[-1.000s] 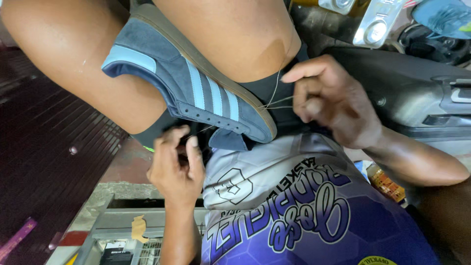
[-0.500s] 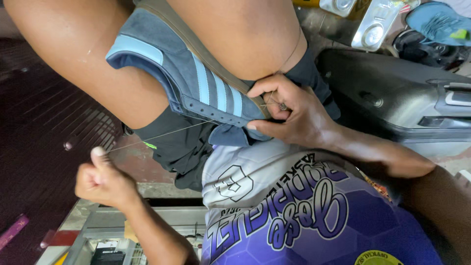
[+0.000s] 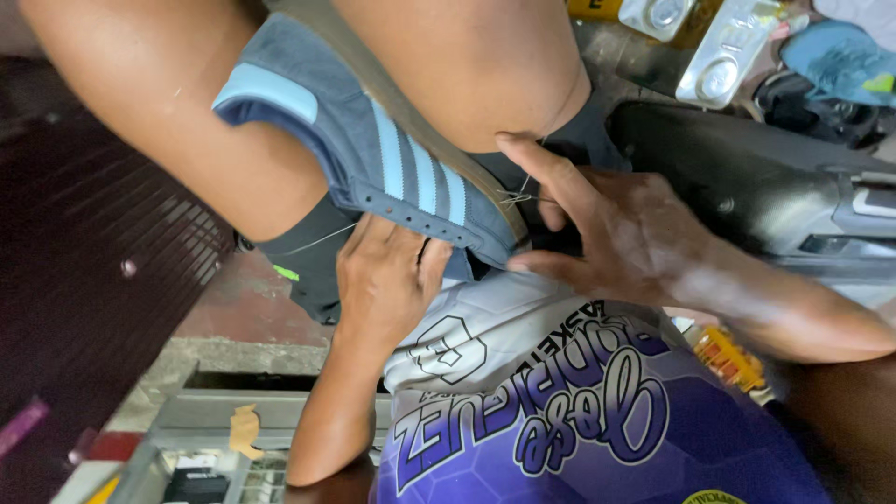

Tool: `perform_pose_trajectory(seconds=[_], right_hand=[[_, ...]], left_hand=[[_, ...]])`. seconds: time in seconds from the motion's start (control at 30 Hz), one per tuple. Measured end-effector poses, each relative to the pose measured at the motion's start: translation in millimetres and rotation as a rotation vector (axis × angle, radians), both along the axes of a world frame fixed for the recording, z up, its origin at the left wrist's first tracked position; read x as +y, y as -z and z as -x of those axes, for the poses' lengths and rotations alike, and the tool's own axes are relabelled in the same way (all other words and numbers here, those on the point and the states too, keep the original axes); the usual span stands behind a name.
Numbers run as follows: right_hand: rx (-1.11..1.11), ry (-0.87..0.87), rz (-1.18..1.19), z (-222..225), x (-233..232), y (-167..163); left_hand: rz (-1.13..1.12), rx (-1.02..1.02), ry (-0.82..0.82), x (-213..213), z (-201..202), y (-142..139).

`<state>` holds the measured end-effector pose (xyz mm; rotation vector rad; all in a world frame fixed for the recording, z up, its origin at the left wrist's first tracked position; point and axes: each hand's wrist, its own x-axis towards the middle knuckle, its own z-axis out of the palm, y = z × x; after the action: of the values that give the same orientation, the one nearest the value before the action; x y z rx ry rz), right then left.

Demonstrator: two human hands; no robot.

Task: The person sits on the ground and hand-stitches a sneaker, using a needle and thread to sew along the edge where the upper meets the sole. They pull each stitch tight, reposition the shoe on their lap, and work around the shoe edge.

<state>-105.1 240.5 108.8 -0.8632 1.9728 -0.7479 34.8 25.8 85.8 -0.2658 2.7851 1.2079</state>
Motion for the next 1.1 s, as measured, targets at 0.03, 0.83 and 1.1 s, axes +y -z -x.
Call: perform_pose_trajectory(seconds=[0.03,0.83,1.1], right_hand=[[0.144,-0.08,0.031,6.2,6.0,-5.1],[-0.476,0.41,0.577,22.1,14.2,14.4],[-0.774,0.512,0.695,-1.1,-11.8,28.2]], left_hand=[[-0.018,-0.006,0.031,-1.0,1.7,5.5],[-0.134,-0.042,0.179,-11.3,-5.0,34.7],[-0.139,-0.076,0.208,-10.9,18.7,28.9]])
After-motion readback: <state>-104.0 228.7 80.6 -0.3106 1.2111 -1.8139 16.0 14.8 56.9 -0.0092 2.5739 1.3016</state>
